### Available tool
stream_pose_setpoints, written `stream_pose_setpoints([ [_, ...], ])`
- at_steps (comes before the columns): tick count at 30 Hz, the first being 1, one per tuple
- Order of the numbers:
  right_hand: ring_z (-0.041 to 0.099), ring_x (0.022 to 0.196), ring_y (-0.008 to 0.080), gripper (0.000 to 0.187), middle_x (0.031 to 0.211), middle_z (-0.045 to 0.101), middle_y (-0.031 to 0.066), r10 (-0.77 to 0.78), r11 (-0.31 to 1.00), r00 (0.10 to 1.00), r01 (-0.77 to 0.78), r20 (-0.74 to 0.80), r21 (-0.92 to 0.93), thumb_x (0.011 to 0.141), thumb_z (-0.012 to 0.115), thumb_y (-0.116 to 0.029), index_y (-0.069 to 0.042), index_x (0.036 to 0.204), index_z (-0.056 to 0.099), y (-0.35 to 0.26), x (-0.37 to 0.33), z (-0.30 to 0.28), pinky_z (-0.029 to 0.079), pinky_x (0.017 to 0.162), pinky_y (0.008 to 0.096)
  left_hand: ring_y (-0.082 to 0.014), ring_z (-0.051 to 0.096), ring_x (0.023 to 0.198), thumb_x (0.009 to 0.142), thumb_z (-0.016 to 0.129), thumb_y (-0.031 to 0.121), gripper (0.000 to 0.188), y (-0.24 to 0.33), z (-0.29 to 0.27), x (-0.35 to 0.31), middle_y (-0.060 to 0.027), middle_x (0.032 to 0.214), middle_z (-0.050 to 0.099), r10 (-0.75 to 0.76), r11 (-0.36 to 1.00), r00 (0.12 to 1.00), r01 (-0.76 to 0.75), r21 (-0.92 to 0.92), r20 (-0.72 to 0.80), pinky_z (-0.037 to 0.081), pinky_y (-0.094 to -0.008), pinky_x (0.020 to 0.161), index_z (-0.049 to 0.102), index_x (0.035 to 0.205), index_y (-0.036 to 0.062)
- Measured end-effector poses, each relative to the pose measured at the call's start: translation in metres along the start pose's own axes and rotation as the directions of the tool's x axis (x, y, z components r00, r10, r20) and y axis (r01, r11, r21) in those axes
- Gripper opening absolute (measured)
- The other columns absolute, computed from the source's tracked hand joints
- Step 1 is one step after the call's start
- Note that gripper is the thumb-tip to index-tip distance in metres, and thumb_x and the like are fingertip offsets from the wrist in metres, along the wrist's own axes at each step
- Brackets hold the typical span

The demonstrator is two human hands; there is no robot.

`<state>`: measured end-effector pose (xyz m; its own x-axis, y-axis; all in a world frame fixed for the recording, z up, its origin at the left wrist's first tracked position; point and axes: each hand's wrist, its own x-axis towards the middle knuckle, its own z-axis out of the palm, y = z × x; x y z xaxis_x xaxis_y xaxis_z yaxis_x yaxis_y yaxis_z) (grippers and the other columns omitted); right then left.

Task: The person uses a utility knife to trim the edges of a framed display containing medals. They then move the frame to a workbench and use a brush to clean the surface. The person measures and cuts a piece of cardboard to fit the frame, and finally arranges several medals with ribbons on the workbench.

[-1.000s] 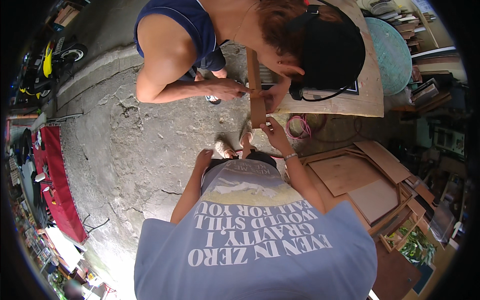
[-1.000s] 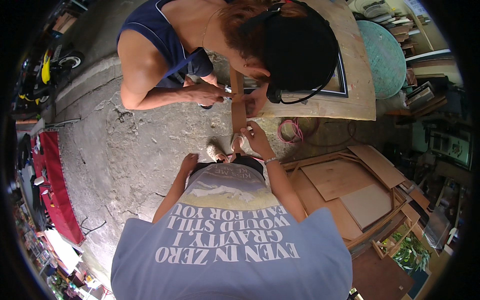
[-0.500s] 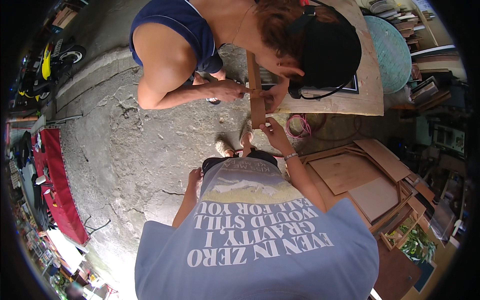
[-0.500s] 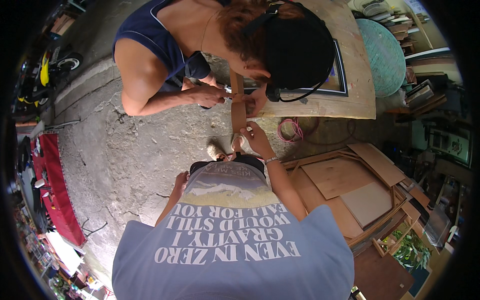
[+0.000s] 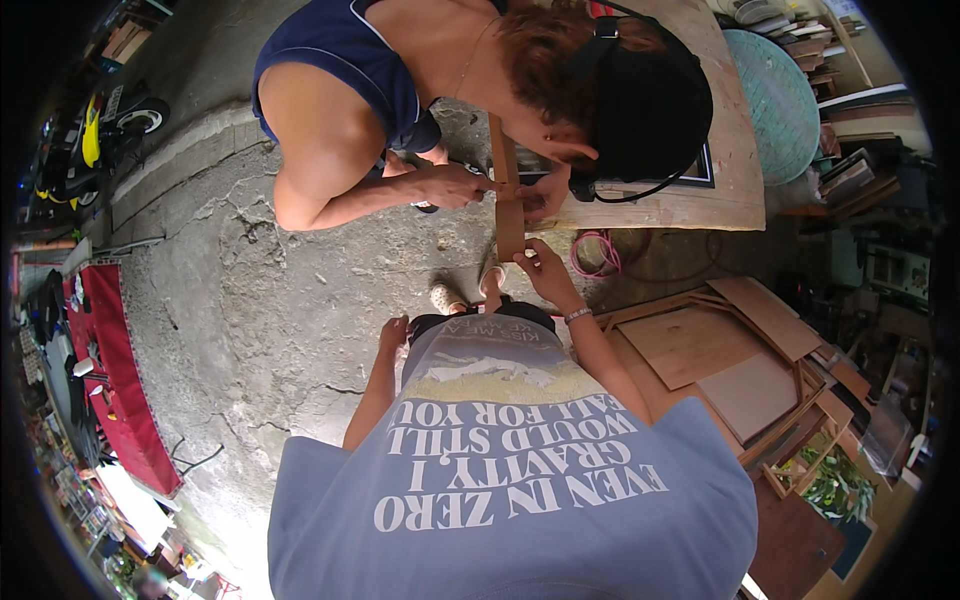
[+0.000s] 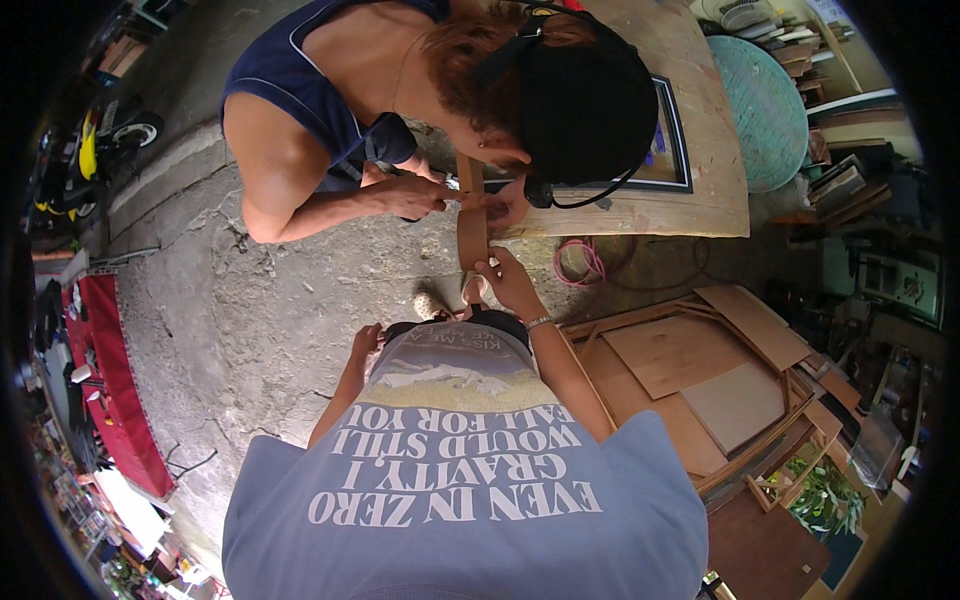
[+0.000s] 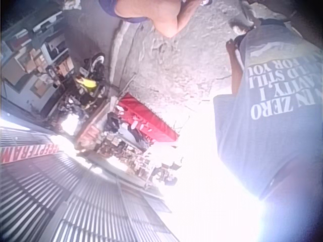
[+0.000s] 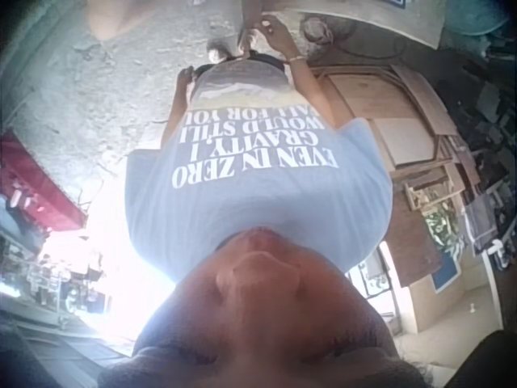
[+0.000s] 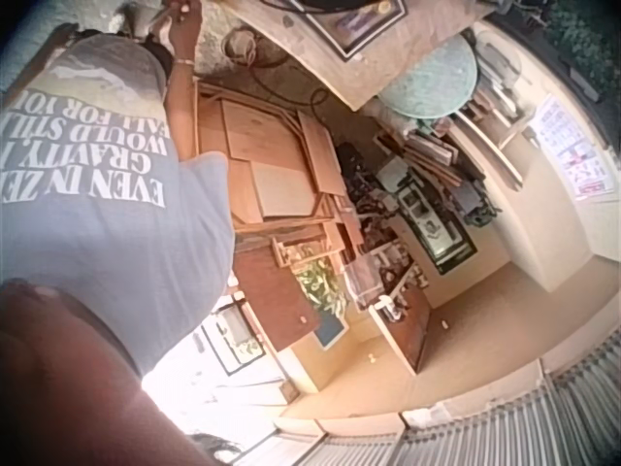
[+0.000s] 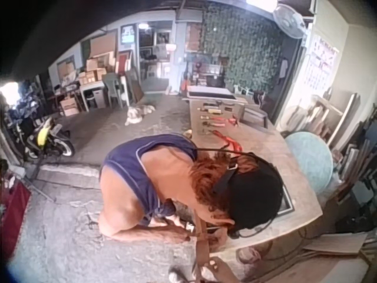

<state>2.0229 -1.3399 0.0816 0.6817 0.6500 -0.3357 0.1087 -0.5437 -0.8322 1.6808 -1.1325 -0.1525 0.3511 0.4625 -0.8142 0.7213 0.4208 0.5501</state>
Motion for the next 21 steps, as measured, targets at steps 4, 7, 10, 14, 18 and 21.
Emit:
stream_pose_setpoints([
  [4,0.070,0.083,0.0267,0.043,0.106,0.070,0.0161,-0.006,1.000,1.000,0.006,0.004,0.001,0.097,0.066,-0.036,0.001,0.118,0.059,0.000,0.000,0.001,0.055,0.073,0.0369,-0.0198,0.070,0.082,0.097,0.062,0.038,0.041,-0.026,-0.007,-0.020,-0.0126,0.094,0.073,-0.110,0.993,0.993,0.108,-0.044,-0.040,0.054,-0.0336,0.065,0.065,0.107,-0.0024],
  [7,0.070,0.082,0.0269,0.041,0.104,0.070,0.0162,-0.033,0.999,0.999,0.033,-0.006,-0.009,0.097,0.067,-0.033,0.001,0.117,0.059,-0.004,0.000,0.000,0.055,0.073,0.0369,-0.0197,0.071,0.084,0.097,0.060,0.040,0.042,-0.059,-0.014,-0.006,-0.0130,0.094,0.073,-0.113,0.993,0.993,0.113,-0.028,0.020,0.053,-0.0339,0.068,0.067,0.104,-0.0014],
  [10,0.070,0.082,0.0273,0.039,0.103,0.069,0.0164,-0.052,0.999,0.998,0.051,-0.019,-0.015,0.096,0.067,-0.031,0.001,0.116,0.059,0.000,0.000,0.002,0.055,0.072,0.0368,-0.0244,0.071,0.087,0.096,0.058,0.045,0.048,-0.057,-0.007,-0.010,-0.0166,0.096,0.073,-0.029,0.965,0.999,0.019,0.262,0.032,0.053,-0.0366,0.073,0.069,0.102,-0.0016],
  [14,0.070,0.083,0.0267,0.037,0.104,0.070,0.0157,-0.040,0.999,0.999,0.040,-0.003,-0.002,0.097,0.067,-0.030,0.001,0.116,0.059,-0.009,-0.001,0.000,0.055,0.073,0.0365,-0.0326,0.071,0.095,0.094,0.056,0.050,0.055,-0.072,-0.003,0.013,-0.0224,0.100,0.073,0.106,0.879,0.994,-0.086,0.469,-0.017,0.053,-0.0414,0.081,0.069,0.106,-0.0026],
  [18,0.070,0.084,0.0262,0.037,0.104,0.070,0.0151,-0.030,1.000,1.000,0.030,-0.002,0.005,0.097,0.066,-0.030,0.000,0.115,0.059,-0.006,0.000,0.001,0.055,0.073,0.0361,-0.0344,0.070,0.099,0.093,0.056,0.050,0.057,-0.047,0.005,0.007,-0.0242,0.106,0.072,0.092,0.936,0.996,-0.084,0.343,-0.008,0.053,-0.0419,0.084,0.068,0.111,-0.0024],
  [21,0.070,0.085,0.0261,0.037,0.104,0.070,0.0149,-0.018,1.000,1.000,0.018,0.003,0.013,0.097,0.066,-0.031,0.000,0.116,0.059,-0.008,-0.001,0.000,0.055,0.074,0.0360,-0.0304,0.071,0.095,0.095,0.057,0.047,0.054,-0.034,0.003,0.009,-0.0211,0.105,0.073,0.094,0.918,0.994,-0.065,0.391,-0.057,0.054,-0.0395,0.081,0.067,0.112,-0.0034],
])
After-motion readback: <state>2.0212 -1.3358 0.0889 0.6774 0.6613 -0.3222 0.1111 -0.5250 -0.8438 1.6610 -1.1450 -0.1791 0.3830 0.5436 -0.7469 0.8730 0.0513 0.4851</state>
